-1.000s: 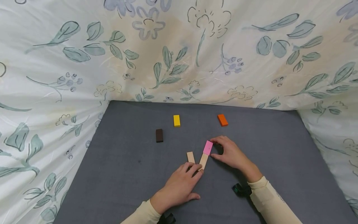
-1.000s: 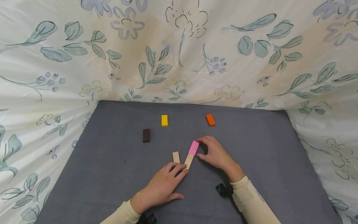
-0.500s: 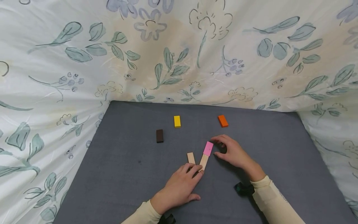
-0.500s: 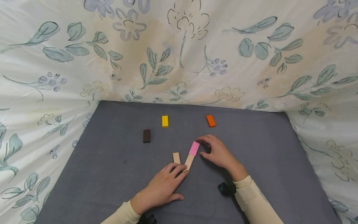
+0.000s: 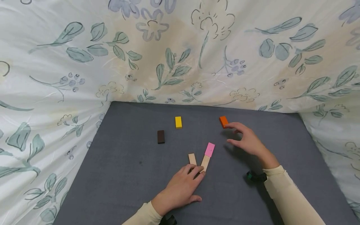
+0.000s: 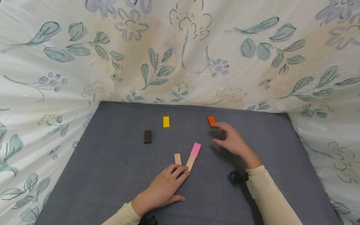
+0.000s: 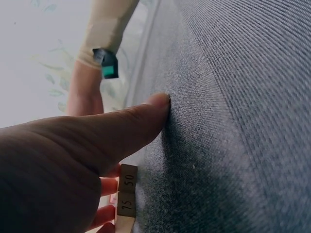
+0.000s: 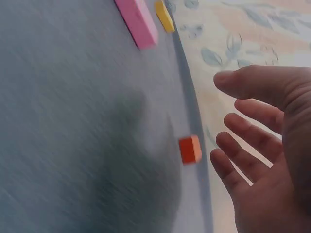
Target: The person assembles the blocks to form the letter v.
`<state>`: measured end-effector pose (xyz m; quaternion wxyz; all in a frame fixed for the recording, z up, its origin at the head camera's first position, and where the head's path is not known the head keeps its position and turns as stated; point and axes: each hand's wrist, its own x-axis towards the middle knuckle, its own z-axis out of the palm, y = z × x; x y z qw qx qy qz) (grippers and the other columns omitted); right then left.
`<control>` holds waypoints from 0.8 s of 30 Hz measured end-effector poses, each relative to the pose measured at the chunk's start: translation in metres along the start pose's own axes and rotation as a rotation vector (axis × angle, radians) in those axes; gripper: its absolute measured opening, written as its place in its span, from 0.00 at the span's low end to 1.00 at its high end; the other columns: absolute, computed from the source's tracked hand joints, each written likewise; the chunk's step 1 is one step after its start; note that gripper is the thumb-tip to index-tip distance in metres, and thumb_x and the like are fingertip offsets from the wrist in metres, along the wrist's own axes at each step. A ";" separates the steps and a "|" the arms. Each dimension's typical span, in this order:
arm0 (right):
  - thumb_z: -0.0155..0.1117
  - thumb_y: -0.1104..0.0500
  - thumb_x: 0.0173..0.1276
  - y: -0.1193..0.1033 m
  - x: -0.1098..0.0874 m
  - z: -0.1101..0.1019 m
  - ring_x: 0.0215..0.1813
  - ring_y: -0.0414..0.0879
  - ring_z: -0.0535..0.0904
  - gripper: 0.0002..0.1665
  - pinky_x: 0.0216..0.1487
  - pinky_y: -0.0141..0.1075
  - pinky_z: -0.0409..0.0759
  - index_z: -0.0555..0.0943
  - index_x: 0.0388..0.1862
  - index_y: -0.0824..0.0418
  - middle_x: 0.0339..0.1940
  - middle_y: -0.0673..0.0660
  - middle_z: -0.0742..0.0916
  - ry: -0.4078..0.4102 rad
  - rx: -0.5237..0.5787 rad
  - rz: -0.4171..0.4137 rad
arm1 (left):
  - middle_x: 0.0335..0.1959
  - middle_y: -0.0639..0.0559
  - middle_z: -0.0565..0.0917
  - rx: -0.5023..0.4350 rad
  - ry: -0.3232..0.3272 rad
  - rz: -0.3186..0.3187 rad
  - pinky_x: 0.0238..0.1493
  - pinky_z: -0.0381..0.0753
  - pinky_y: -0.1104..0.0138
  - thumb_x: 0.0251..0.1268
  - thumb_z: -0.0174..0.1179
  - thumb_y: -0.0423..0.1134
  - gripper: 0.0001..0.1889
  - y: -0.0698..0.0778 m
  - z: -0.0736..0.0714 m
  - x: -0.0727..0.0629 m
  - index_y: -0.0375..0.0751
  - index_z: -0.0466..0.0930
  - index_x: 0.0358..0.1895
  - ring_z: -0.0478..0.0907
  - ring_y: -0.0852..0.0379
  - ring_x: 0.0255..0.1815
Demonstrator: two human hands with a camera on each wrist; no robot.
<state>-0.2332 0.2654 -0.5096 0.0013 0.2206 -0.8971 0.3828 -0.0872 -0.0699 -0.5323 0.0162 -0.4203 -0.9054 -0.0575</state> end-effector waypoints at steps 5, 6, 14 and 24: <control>0.81 0.69 0.67 0.014 0.014 -0.019 0.66 0.65 0.76 0.39 0.66 0.66 0.76 0.77 0.75 0.65 0.72 0.64 0.79 -0.029 0.066 0.022 | 0.76 0.52 0.72 -0.014 -0.015 -0.002 0.72 0.75 0.57 0.59 0.75 0.71 0.48 0.001 0.000 0.000 0.48 0.76 0.77 0.69 0.52 0.71; 0.81 0.70 0.67 0.016 0.017 -0.022 0.67 0.65 0.76 0.39 0.67 0.66 0.75 0.77 0.76 0.65 0.72 0.64 0.78 -0.036 0.083 0.024 | 0.76 0.52 0.72 -0.014 -0.017 -0.002 0.72 0.75 0.57 0.59 0.75 0.72 0.48 0.001 0.000 0.001 0.48 0.76 0.77 0.69 0.51 0.71; 0.78 0.71 0.69 0.032 0.034 -0.033 0.70 0.67 0.72 0.41 0.70 0.69 0.72 0.73 0.79 0.67 0.76 0.67 0.75 -0.084 0.118 0.054 | 0.76 0.51 0.72 -0.014 -0.012 -0.001 0.73 0.75 0.57 0.58 0.76 0.71 0.48 0.001 0.000 0.000 0.48 0.77 0.76 0.69 0.51 0.71; 0.77 0.69 0.71 0.047 0.043 -0.037 0.75 0.68 0.70 0.42 0.75 0.68 0.68 0.71 0.81 0.65 0.78 0.69 0.74 -0.131 0.150 0.118 | 0.75 0.52 0.72 -0.014 -0.011 -0.002 0.73 0.75 0.57 0.58 0.76 0.71 0.48 0.001 -0.003 0.000 0.48 0.77 0.76 0.69 0.52 0.71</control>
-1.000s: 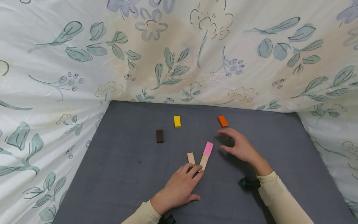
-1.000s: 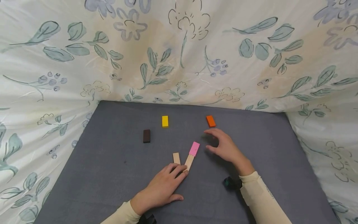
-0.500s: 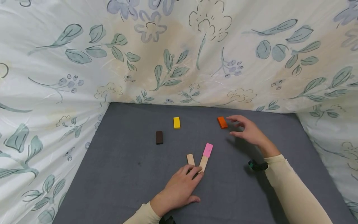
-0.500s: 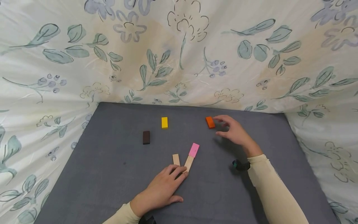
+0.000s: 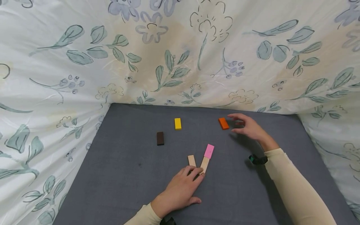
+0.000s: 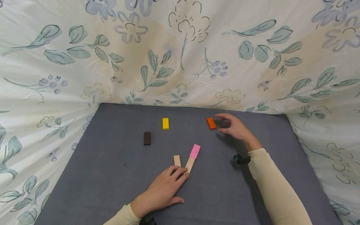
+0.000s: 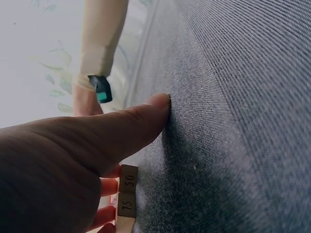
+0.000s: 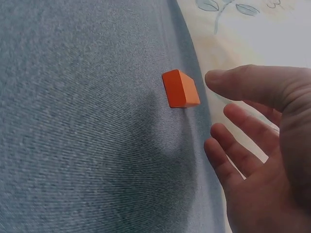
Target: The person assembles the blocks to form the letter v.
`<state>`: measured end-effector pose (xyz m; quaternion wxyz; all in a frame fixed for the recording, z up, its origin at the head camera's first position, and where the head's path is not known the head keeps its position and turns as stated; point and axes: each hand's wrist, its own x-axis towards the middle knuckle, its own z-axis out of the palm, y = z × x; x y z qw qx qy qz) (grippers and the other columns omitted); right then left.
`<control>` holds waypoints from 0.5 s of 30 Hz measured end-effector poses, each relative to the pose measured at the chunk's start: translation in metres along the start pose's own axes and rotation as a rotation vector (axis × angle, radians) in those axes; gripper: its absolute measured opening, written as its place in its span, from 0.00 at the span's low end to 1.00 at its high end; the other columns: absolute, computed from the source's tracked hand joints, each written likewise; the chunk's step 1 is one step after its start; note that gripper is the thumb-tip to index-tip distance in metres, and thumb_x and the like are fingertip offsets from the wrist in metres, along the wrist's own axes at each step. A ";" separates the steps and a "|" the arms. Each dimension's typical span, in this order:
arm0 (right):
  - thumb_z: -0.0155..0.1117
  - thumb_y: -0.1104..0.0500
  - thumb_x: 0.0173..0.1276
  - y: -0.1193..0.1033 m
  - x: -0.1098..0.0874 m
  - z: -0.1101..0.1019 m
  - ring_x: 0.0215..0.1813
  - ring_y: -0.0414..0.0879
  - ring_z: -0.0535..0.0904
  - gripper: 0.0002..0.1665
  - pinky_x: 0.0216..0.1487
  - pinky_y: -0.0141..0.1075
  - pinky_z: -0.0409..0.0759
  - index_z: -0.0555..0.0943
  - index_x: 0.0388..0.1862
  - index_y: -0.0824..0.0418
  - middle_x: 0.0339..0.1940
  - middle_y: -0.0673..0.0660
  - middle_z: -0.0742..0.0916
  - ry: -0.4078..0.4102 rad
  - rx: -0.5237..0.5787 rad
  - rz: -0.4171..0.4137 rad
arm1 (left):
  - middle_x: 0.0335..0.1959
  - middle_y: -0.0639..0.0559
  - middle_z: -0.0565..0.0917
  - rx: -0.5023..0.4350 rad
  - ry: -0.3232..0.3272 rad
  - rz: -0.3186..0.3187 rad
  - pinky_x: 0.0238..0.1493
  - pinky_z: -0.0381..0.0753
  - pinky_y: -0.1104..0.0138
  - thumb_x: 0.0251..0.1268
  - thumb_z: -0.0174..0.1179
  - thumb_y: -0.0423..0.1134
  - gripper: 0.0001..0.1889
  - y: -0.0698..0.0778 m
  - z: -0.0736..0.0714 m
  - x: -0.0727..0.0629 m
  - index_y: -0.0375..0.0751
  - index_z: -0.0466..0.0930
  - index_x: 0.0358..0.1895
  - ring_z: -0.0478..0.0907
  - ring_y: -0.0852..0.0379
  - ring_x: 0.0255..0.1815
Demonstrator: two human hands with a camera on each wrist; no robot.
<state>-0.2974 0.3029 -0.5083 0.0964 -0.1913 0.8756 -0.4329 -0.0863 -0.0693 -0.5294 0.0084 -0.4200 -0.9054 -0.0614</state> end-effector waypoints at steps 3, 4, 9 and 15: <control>0.75 0.70 0.72 0.001 0.000 -0.001 0.74 0.67 0.71 0.41 0.75 0.67 0.68 0.71 0.81 0.66 0.78 0.69 0.74 -0.002 0.006 0.000 | 0.75 0.52 0.72 0.001 0.001 -0.001 0.73 0.75 0.57 0.58 0.76 0.71 0.48 0.000 0.000 0.000 0.47 0.77 0.76 0.69 0.52 0.71; 0.75 0.70 0.72 0.001 0.001 -0.002 0.74 0.67 0.71 0.41 0.75 0.68 0.68 0.71 0.81 0.66 0.78 0.69 0.74 -0.003 0.007 0.001 | 0.75 0.52 0.72 0.001 0.001 -0.002 0.73 0.75 0.57 0.57 0.76 0.71 0.48 0.000 0.000 0.000 0.47 0.77 0.76 0.69 0.51 0.71; 0.74 0.71 0.72 -0.001 0.003 -0.005 0.75 0.67 0.70 0.41 0.75 0.67 0.67 0.71 0.81 0.65 0.79 0.67 0.73 -0.013 0.012 0.010 | 0.75 0.52 0.72 0.005 -0.005 -0.005 0.73 0.75 0.57 0.58 0.76 0.71 0.48 0.000 0.000 0.000 0.48 0.76 0.76 0.69 0.51 0.71; 0.75 0.70 0.71 -0.004 0.008 -0.007 0.75 0.69 0.70 0.41 0.74 0.68 0.68 0.71 0.81 0.67 0.79 0.67 0.72 -0.027 0.010 0.017 | 0.76 0.52 0.72 0.003 -0.012 -0.006 0.73 0.74 0.57 0.58 0.76 0.71 0.48 0.000 0.001 0.001 0.48 0.76 0.77 0.68 0.51 0.71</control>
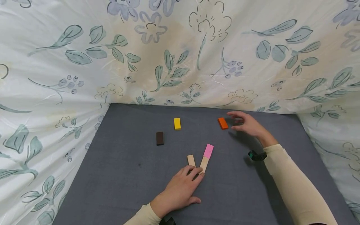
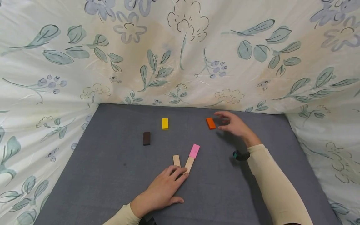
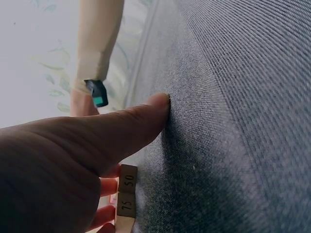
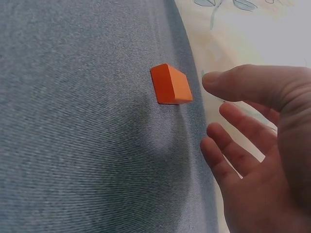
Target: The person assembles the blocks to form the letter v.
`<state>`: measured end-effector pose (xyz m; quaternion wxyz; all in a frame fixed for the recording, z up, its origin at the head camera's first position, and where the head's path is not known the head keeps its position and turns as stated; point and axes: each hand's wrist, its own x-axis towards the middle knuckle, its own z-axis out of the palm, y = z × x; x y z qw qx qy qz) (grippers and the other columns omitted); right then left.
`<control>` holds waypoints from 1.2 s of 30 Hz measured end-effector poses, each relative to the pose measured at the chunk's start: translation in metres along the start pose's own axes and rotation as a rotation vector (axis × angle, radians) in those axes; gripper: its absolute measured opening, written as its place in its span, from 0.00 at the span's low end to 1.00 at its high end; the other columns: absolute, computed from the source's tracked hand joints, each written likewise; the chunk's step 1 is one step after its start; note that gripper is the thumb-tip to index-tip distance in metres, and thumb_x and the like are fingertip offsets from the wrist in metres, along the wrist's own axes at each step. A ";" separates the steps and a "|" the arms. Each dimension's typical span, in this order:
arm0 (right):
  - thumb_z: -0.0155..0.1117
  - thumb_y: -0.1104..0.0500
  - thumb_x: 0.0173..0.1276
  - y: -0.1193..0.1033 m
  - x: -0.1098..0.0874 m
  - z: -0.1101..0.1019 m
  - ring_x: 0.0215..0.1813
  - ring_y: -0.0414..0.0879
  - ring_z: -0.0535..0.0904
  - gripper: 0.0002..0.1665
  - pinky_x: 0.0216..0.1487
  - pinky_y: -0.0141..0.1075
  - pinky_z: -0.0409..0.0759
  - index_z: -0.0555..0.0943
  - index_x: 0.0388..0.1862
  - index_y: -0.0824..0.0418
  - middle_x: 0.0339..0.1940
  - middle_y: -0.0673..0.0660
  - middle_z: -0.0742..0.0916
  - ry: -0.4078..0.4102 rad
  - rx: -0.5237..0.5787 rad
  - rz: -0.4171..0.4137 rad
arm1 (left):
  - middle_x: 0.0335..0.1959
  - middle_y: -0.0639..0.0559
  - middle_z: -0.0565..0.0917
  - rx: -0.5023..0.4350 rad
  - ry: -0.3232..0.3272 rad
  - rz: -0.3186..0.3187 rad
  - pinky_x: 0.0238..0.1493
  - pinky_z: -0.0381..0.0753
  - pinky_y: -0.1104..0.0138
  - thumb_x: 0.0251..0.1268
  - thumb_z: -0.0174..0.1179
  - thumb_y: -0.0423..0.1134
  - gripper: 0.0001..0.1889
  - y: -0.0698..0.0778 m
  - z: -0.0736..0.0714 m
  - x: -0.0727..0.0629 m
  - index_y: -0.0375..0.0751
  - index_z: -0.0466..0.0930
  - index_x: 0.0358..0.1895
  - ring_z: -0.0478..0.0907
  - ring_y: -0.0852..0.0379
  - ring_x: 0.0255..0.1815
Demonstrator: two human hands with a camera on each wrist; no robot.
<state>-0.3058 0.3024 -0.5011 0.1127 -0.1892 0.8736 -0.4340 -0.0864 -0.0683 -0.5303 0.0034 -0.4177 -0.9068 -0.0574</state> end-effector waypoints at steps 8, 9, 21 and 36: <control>0.74 0.71 0.71 -0.001 0.009 -0.002 0.74 0.71 0.71 0.40 0.72 0.69 0.70 0.71 0.80 0.69 0.78 0.70 0.73 -0.026 -0.016 -0.012 | 0.75 0.52 0.72 -0.003 0.002 -0.001 0.73 0.75 0.56 0.58 0.77 0.71 0.48 0.000 0.000 0.000 0.48 0.77 0.76 0.69 0.52 0.71; 0.74 0.71 0.71 -0.001 0.011 -0.002 0.74 0.70 0.71 0.40 0.72 0.69 0.69 0.71 0.80 0.68 0.78 0.70 0.74 -0.027 -0.020 -0.016 | 0.75 0.52 0.72 -0.003 0.002 -0.001 0.73 0.75 0.56 0.58 0.77 0.71 0.48 0.000 0.000 0.000 0.48 0.77 0.76 0.69 0.52 0.71; 0.73 0.73 0.70 0.012 0.022 0.002 0.71 0.68 0.72 0.41 0.73 0.66 0.69 0.71 0.80 0.69 0.77 0.70 0.75 -0.067 -0.044 -0.026 | 0.76 0.52 0.72 -0.009 -0.007 -0.006 0.73 0.75 0.56 0.58 0.76 0.70 0.47 0.000 -0.001 0.000 0.48 0.77 0.76 0.69 0.52 0.71; 0.72 0.73 0.70 0.014 0.033 0.006 0.70 0.66 0.73 0.39 0.73 0.63 0.71 0.73 0.79 0.70 0.74 0.70 0.77 -0.089 -0.116 0.011 | 0.75 0.51 0.72 0.001 0.009 0.002 0.73 0.75 0.57 0.57 0.77 0.71 0.48 -0.001 0.000 0.000 0.47 0.77 0.76 0.69 0.52 0.71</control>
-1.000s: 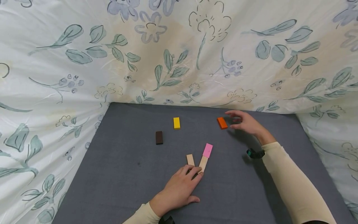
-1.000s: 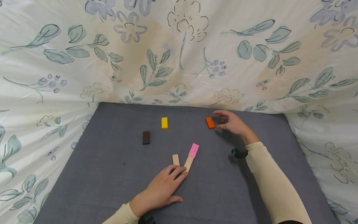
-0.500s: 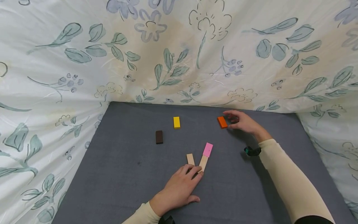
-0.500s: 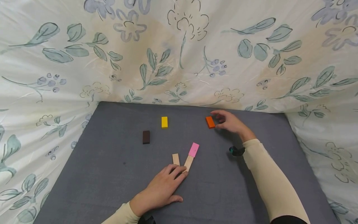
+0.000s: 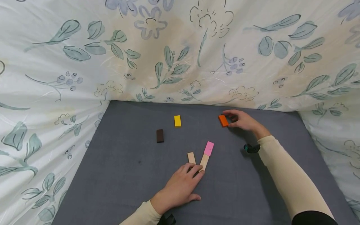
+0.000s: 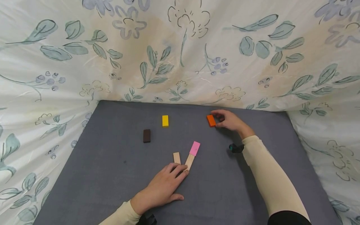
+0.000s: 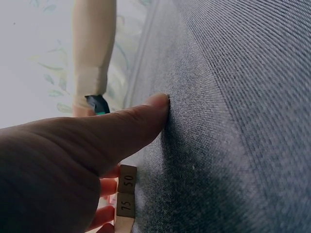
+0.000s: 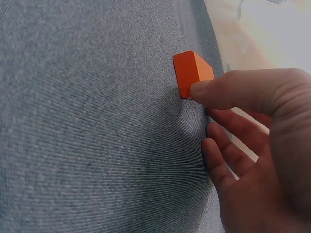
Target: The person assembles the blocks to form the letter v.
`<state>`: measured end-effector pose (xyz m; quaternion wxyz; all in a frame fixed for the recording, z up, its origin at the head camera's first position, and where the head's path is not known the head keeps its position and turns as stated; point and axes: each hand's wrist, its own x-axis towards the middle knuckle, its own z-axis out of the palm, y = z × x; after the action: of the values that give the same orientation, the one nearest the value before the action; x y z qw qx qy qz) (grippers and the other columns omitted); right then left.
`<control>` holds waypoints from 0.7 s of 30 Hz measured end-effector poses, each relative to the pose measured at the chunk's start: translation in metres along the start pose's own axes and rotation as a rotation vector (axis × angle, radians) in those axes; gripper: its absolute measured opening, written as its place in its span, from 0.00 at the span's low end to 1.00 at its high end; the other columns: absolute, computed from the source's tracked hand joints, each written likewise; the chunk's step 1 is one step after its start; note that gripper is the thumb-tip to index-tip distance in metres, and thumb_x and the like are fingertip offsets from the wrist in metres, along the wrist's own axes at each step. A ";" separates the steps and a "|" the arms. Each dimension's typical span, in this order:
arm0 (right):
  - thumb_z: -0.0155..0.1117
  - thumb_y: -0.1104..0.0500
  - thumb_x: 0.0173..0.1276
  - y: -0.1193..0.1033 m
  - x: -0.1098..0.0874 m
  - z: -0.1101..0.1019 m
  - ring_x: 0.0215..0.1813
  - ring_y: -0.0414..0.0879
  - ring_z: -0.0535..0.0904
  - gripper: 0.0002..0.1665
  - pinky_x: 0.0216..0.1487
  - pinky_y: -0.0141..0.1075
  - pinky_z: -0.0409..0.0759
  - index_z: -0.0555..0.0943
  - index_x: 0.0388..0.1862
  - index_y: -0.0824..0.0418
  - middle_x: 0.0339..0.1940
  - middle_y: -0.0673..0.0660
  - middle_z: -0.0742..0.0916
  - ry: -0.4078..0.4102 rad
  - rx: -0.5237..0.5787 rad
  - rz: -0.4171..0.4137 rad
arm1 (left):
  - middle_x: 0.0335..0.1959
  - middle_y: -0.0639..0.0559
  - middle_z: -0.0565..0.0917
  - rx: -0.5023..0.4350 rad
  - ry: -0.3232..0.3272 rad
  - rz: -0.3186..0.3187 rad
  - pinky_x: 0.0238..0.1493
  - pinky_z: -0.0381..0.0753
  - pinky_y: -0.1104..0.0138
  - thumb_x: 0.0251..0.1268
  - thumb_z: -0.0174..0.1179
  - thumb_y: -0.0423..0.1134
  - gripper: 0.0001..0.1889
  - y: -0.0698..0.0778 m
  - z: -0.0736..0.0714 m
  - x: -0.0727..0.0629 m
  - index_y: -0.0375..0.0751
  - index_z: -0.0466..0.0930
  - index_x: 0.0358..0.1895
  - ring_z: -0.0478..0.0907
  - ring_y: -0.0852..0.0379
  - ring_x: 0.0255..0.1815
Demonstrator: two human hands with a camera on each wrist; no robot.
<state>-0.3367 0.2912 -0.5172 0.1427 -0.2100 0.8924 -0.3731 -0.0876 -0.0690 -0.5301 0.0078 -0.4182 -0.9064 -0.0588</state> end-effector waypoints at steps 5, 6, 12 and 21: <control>0.73 0.69 0.72 0.000 0.001 0.000 0.69 0.66 0.74 0.36 0.72 0.63 0.73 0.75 0.78 0.67 0.72 0.70 0.78 0.000 -0.033 0.036 | 0.76 0.52 0.72 -0.007 -0.010 -0.004 0.73 0.75 0.57 0.57 0.77 0.71 0.48 -0.001 0.000 0.001 0.48 0.76 0.76 0.69 0.52 0.71; 0.74 0.69 0.72 0.000 0.001 0.001 0.69 0.66 0.75 0.36 0.72 0.63 0.73 0.76 0.78 0.67 0.72 0.70 0.78 0.001 -0.036 0.042 | 0.76 0.52 0.72 -0.008 -0.011 -0.005 0.73 0.74 0.57 0.57 0.77 0.71 0.48 -0.001 0.000 0.001 0.48 0.76 0.76 0.69 0.52 0.71; 0.76 0.65 0.72 -0.002 0.000 0.002 0.66 0.68 0.77 0.35 0.70 0.64 0.74 0.77 0.76 0.66 0.70 0.71 0.79 0.008 -0.040 0.065 | 0.76 0.52 0.72 -0.017 -0.004 -0.006 0.73 0.75 0.56 0.56 0.77 0.71 0.48 -0.001 0.002 0.001 0.48 0.77 0.76 0.69 0.51 0.71; 0.78 0.61 0.71 -0.002 -0.003 0.004 0.65 0.69 0.78 0.37 0.69 0.65 0.75 0.76 0.76 0.65 0.72 0.70 0.79 0.037 -0.105 0.105 | 0.75 0.52 0.72 -0.014 -0.008 -0.005 0.73 0.75 0.57 0.57 0.77 0.71 0.48 0.000 0.001 0.001 0.48 0.77 0.76 0.69 0.52 0.71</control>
<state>-0.3314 0.2886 -0.5182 0.1341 -0.1632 0.9231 -0.3214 -0.0886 -0.0683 -0.5308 0.0010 -0.4161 -0.9071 -0.0636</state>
